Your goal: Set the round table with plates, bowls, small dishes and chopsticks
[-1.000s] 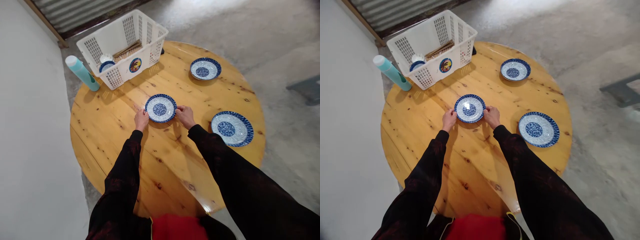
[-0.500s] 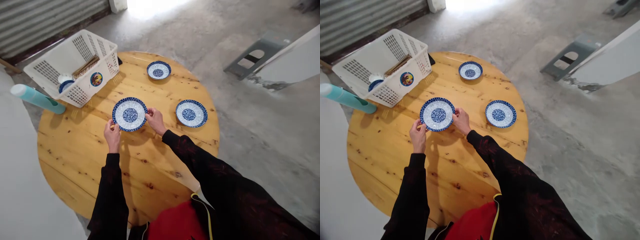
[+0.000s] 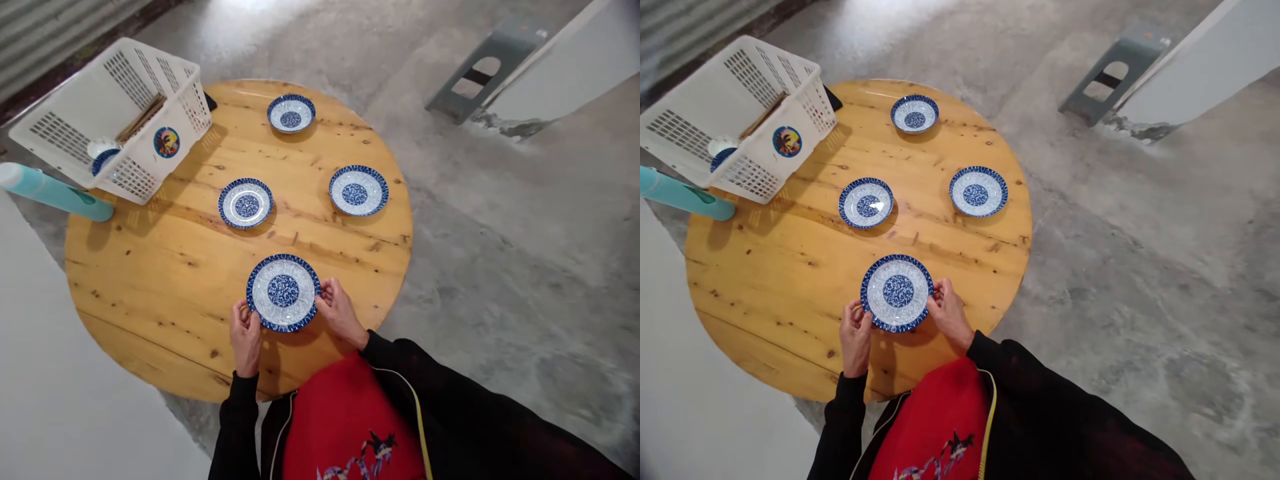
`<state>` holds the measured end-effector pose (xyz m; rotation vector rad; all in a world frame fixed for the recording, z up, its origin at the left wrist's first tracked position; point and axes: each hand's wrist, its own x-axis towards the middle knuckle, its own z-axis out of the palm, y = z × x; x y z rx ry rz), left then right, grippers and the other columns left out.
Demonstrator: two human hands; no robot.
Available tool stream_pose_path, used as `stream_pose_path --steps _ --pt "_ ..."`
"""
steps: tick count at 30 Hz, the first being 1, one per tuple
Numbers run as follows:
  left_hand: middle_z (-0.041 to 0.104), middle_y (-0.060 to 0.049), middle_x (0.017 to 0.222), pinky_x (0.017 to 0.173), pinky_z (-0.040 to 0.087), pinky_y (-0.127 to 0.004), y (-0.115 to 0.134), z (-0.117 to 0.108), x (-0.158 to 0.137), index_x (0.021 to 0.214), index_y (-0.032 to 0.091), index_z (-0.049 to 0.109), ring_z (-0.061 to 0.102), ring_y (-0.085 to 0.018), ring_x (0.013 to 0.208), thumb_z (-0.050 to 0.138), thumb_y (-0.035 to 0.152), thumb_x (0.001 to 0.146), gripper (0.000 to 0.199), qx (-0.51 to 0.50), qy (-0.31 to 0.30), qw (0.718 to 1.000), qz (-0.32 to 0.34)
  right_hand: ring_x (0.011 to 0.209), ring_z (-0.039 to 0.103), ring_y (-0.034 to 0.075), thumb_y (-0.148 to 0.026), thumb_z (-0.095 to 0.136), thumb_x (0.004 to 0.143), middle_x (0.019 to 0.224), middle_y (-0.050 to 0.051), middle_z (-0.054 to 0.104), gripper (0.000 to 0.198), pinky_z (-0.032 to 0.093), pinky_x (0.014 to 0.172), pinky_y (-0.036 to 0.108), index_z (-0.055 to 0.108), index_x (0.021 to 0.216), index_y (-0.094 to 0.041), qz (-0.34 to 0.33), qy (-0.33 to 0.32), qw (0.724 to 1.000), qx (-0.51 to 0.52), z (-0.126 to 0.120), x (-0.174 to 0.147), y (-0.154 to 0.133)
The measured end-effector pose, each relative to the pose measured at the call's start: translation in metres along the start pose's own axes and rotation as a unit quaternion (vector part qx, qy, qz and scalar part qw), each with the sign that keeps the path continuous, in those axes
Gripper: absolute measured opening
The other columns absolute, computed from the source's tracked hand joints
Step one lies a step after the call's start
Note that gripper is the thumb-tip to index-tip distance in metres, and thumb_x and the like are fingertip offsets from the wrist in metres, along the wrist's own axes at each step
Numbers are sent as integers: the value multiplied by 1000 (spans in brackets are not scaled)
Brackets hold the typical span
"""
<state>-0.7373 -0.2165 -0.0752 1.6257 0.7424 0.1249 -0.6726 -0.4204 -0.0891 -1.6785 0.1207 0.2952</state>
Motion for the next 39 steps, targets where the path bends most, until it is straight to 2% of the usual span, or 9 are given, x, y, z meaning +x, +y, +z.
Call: stream_pose_path --steps 5,10,14,18,23,29,36,39 --pt "70 -5 101 77 55 -29 -28 -11 -48 111 24 54 69 -18 91 63 34 84 30 3 -28 999 -28 71 60 19 -38 64 77 81 1 60 25 51 62 31 48 91 -25 46 -4 999 7 -12 -58 25" --pt "70 -6 105 85 55 -31 -45 -19 -64 108 23 53 69 -19 99 60 33 85 27 10 -47 998 -36 74 60 19 -44 67 76 83 2 61 31 51 66 32 48 91 -25 66 12 998 9 -8 -78 48" --pt "70 -8 107 88 56 -32 -51 -17 -60 109 22 53 69 -20 102 59 32 85 27 6 -69 997 -18 74 60 20 -44 66 73 81 2 61 30 49 68 33 48 89 -25 59 43 997 -4 -7 -77 58" --pt "70 -7 107 89 56 -31 -51 -6 -51 107 21 53 69 -19 101 57 30 86 23 -3 -89 996 13 75 61 21 -41 63 71 82 2 62 28 49 70 34 49 89 -25 52 65 996 -28 -16 -68 59" --pt "68 -7 106 89 55 -31 -51 9 -46 106 21 52 69 -18 100 54 27 85 22 -4 -100 995 28 75 62 21 -39 62 70 83 3 64 28 49 70 34 51 91 -24 49 66 996 -36 -31 -55 58" --pt "69 -7 104 87 55 -31 -57 24 -54 104 21 53 68 -18 98 55 21 84 20 -2 -103 994 21 74 64 21 -38 61 67 82 4 66 27 50 70 34 52 89 -23 52 68 995 -45 -49 -45 65" --pt "69 -8 107 94 53 -32 -59 43 -66 105 20 53 68 -18 102 54 21 85 20 25 -53 998 19 72 64 22 -32 57 68 79 4 68 20 50 67 34 52 86 -24 40 36 997 -57 -64 -32 66" --pt "69 -8 107 93 54 -31 -59 48 -71 106 20 53 68 -18 102 53 21 85 21 35 -46 998 20 74 65 23 -31 56 68 80 5 68 20 51 68 34 53 87 -23 35 30 998 -53 -67 -25 68"
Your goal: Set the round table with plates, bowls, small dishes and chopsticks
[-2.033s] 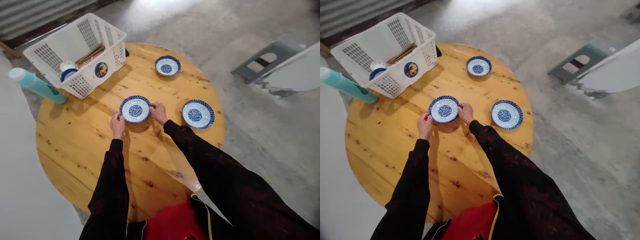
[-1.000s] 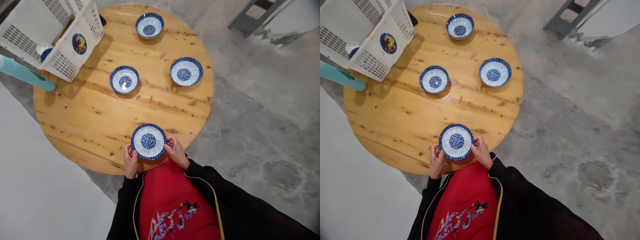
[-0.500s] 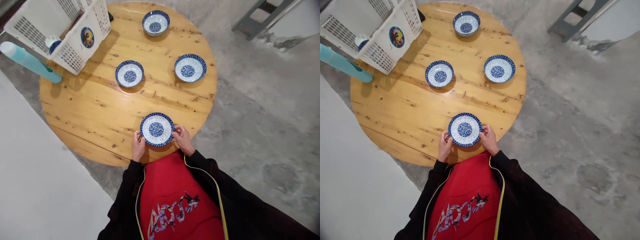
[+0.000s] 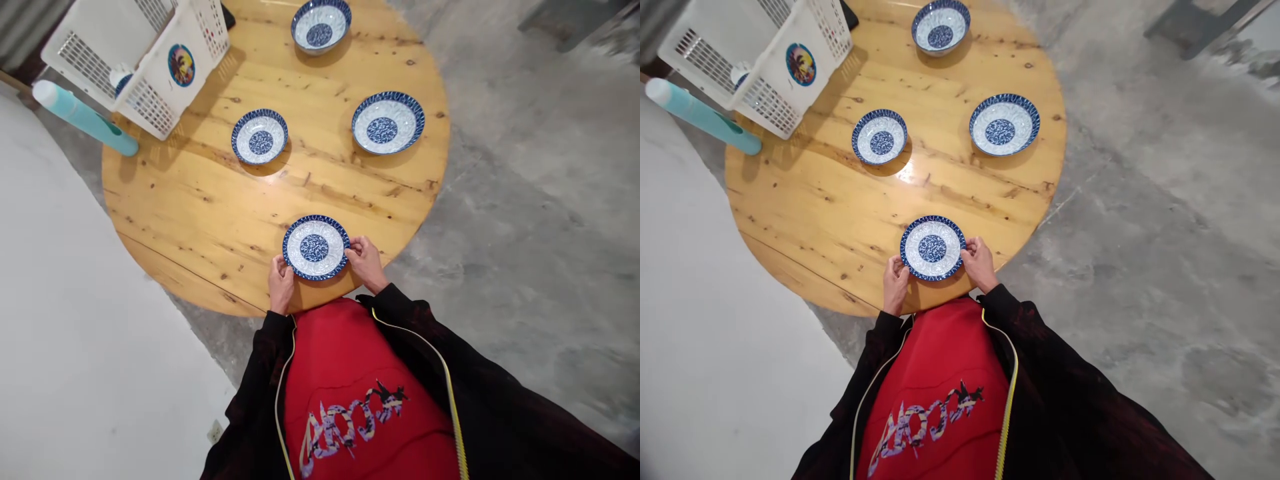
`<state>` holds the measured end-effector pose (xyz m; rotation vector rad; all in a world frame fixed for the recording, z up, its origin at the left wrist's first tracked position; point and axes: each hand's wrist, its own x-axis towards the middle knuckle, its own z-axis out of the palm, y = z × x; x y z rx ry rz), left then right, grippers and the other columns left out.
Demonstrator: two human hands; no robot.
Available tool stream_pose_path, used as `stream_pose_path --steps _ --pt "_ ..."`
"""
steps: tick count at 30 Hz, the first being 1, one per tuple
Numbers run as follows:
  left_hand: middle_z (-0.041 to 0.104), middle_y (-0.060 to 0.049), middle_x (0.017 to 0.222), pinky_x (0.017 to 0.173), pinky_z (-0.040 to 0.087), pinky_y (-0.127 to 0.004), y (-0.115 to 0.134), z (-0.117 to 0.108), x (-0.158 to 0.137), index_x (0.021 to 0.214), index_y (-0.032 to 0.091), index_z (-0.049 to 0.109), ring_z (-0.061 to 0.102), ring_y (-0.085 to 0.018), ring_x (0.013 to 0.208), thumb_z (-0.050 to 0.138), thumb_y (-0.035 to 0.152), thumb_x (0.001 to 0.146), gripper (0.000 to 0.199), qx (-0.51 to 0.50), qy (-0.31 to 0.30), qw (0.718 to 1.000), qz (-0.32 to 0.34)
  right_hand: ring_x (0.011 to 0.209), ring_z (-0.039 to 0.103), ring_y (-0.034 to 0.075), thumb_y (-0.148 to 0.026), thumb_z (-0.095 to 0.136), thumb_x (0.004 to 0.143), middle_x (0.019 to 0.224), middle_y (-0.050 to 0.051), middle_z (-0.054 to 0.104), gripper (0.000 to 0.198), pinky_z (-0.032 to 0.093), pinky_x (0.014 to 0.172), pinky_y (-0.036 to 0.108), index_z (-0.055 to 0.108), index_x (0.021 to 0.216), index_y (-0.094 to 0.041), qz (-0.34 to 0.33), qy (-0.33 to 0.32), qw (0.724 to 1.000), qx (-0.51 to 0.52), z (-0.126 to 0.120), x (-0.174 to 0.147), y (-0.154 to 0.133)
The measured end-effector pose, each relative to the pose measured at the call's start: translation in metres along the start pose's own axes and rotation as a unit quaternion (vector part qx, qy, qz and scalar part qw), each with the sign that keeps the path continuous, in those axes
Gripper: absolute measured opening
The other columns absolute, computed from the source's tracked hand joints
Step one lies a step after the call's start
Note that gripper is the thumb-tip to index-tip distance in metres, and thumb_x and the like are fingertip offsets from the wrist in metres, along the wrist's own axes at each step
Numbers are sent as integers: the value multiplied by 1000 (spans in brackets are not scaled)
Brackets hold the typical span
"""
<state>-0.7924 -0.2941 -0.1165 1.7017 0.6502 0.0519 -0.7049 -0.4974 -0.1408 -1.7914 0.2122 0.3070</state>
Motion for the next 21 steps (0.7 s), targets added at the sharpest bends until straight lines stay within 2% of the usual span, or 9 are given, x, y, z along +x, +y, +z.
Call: stream_pose_path --steps 5,13,21 --pt "68 -10 114 81 57 -29 -1 8 -1 112 19 53 67 -19 103 52 23 86 26 -21 8 1000 -17 72 65 22 -29 55 69 81 5 68 19 52 69 34 55 88 -23 -19 0 1000 0 0 15 4" --pt "68 -11 115 85 56 -32 -4 11 9 111 19 58 66 -21 104 59 25 83 29 -44 38 998 -9 75 66 23 -26 54 72 84 6 71 17 54 72 35 57 89 -22 -56 -12 998 13 6 31 3" --pt "69 -10 112 89 56 -32 -13 10 14 110 19 58 67 -21 105 63 30 83 30 -61 53 997 -1 77 66 23 -27 52 72 85 6 70 17 53 76 37 56 88 -22 -57 -14 998 -26 4 32 -1"
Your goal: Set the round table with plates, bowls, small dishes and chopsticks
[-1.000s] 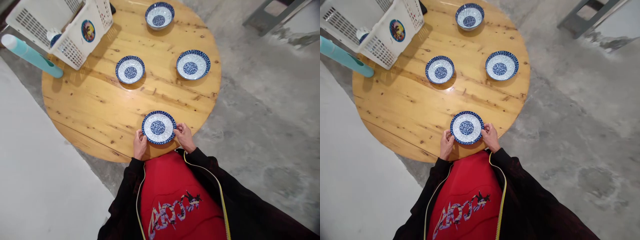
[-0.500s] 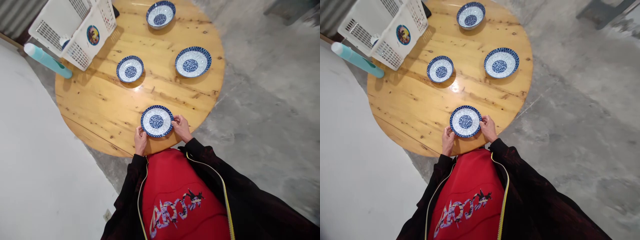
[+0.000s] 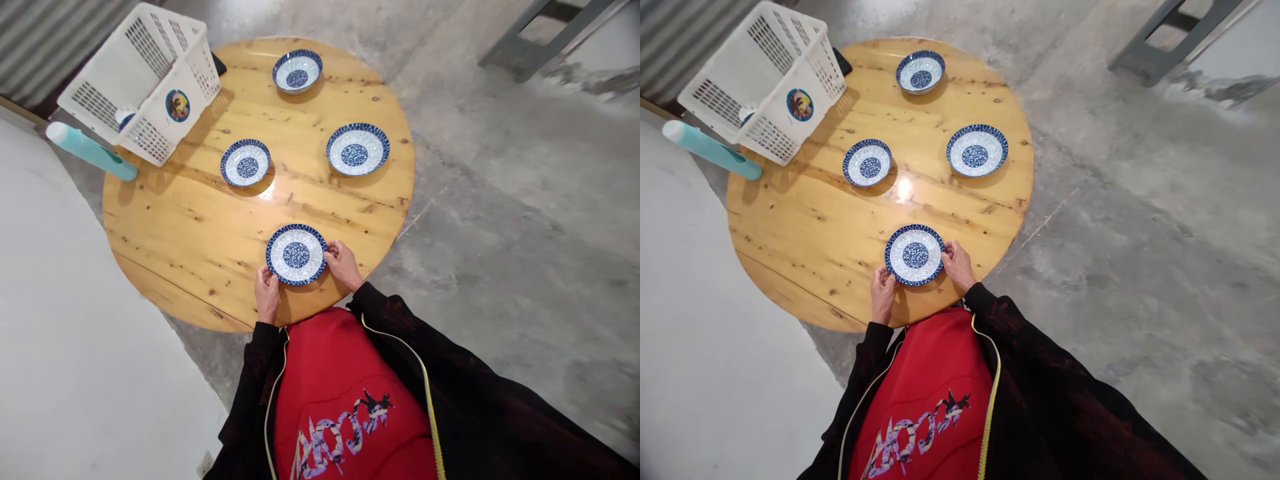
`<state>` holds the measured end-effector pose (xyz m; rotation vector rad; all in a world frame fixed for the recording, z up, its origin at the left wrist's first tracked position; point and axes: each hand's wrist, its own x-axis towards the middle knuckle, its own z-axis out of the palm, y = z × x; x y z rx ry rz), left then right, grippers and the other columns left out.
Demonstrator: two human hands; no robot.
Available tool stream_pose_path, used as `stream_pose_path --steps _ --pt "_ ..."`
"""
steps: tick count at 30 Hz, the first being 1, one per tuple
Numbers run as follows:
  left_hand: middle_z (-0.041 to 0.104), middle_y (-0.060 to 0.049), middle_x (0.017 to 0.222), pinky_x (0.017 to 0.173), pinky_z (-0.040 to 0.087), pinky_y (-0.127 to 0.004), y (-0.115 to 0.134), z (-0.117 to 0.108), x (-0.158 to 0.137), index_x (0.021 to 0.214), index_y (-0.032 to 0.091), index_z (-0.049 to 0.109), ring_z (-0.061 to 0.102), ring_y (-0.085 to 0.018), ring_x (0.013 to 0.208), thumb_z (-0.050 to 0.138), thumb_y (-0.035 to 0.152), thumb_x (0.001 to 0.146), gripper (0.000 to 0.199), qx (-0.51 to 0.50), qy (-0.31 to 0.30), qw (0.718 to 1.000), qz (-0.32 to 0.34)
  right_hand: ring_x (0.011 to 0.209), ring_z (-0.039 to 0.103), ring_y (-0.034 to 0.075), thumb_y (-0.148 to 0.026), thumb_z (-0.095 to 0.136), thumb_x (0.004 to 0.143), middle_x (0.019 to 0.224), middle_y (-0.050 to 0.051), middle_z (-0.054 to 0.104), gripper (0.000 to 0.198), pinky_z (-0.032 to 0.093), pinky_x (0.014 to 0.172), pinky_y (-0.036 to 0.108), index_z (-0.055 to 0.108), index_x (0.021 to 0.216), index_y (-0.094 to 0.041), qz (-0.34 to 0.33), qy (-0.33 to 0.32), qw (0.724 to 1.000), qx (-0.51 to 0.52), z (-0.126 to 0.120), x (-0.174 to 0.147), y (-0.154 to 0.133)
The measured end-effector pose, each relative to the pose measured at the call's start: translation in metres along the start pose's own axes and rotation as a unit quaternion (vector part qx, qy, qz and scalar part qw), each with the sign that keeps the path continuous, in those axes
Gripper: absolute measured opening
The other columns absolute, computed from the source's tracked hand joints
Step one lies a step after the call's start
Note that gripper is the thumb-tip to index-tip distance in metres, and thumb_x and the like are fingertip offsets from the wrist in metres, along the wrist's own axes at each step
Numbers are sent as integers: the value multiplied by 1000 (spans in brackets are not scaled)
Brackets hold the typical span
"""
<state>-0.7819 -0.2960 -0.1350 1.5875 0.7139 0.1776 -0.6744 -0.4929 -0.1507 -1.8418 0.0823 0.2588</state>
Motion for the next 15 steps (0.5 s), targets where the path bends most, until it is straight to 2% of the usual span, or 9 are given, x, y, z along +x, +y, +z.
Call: stream_pose_path --steps 15 --pt "69 -9 107 84 56 -32 2 0 1 108 18 59 67 -21 99 62 33 84 29 -1 17 1000 -7 77 66 23 -28 50 72 85 6 71 18 53 74 36 54 88 -23 7 -19 1000 0 0 -3 -2"
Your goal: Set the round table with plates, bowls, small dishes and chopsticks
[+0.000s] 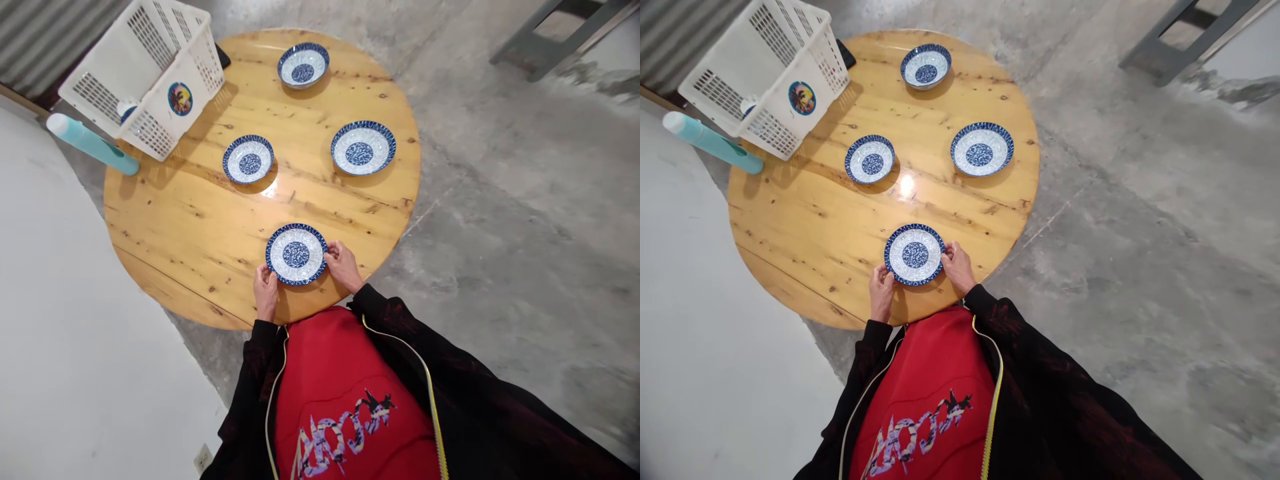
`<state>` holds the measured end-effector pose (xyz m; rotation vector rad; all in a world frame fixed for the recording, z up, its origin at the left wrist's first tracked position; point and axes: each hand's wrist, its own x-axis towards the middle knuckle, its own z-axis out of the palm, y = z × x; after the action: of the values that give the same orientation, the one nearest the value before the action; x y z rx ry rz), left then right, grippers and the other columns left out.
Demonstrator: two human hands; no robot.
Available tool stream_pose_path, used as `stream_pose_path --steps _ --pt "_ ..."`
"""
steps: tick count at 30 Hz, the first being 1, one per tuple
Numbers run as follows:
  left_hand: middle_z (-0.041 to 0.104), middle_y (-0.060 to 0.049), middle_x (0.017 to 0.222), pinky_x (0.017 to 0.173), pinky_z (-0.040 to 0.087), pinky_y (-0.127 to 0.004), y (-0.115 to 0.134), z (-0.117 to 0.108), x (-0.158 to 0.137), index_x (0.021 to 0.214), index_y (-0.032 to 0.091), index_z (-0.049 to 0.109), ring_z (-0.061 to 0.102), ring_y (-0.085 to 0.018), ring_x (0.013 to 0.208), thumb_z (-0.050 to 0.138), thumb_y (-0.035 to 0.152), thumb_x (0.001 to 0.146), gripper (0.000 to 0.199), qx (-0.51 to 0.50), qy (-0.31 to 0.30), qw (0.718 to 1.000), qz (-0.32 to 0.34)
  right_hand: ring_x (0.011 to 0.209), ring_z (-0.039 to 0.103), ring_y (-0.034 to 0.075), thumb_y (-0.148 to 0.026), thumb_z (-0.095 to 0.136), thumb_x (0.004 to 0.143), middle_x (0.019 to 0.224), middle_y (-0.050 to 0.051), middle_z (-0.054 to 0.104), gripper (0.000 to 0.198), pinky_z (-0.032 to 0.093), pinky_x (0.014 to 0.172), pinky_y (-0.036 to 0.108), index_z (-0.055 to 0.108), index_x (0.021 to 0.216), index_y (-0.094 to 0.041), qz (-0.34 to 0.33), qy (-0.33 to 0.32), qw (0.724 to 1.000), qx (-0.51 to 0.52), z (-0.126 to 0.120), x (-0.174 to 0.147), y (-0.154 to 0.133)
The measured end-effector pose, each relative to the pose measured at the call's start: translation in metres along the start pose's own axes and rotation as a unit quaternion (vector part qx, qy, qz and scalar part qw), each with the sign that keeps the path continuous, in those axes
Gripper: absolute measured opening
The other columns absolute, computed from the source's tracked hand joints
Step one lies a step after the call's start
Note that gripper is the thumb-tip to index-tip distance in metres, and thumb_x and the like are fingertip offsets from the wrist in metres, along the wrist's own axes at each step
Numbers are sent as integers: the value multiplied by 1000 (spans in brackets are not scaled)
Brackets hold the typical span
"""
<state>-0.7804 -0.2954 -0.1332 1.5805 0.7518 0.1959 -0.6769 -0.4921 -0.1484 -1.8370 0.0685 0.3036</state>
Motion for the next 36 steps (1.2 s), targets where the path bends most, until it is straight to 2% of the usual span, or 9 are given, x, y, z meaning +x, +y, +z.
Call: stream_pose_path --steps 7,11,15,20,23,28,36 --pt "70 -9 109 89 54 -32 2 0 -1 108 19 60 67 -20 102 63 32 84 28 14 3 1000 16 76 66 23 -38 53 72 82 6 69 21 55 73 38 55 87 -23 -12 -5 1000 26 0 0 1" --pt "69 -10 110 83 56 -32 4 -3 -3 111 18 60 67 -21 99 63 38 86 32 1 -10 1000 -5 71 66 21 -49 59 75 85 6 69 32 56 63 34 58 93 -22 37 10 996 82 -6 -1 4" --pt "68 -9 107 73 56 -29 3 -17 -7 107 19 60 70 -19 90 65 45 85 34 -10 15 999 -34 63 65 15 -52 66 75 82 2 71 36 54 54 26 57 93 -22 66 83 986 132 -33 0 15" --pt "69 -7 101 68 55 -25 -5 -48 -18 100 19 61 71 -15 83 68 46 81 33 -14 111 992 -59 56 64 11 -46 70 77 80 1 72 30 50 49 20 57 88 -21 83 195 965 158 -80 -8 32" --pt "71 -8 99 66 54 -23 -11 -63 -28 98 18 63 72 -15 80 68 44 81 32 -19 160 984 -75 52 63 11 -41 70 79 76 2 71 25 50 48 20 59 87 -20 88 224 958 154 -100 -20 39" --pt "72 -9 98 67 55 -24 -18 -71 -46 98 16 64 73 -15 80 68 43 80 32 -25 194 976 -93 51 64 11 -39 69 80 73 1 71 23 51 48 21 61 86 -19 89 202 965 143 -106 -36 44" --pt "73 -10 96 67 54 -25 -18 -44 -65 96 17 64 72 -17 83 69 46 78 34 -31 164 981 -96 53 63 11 -32 66 77 74 3 73 16 52 49 20 64 85 -18 88 137 974 160 -93 -34 32"
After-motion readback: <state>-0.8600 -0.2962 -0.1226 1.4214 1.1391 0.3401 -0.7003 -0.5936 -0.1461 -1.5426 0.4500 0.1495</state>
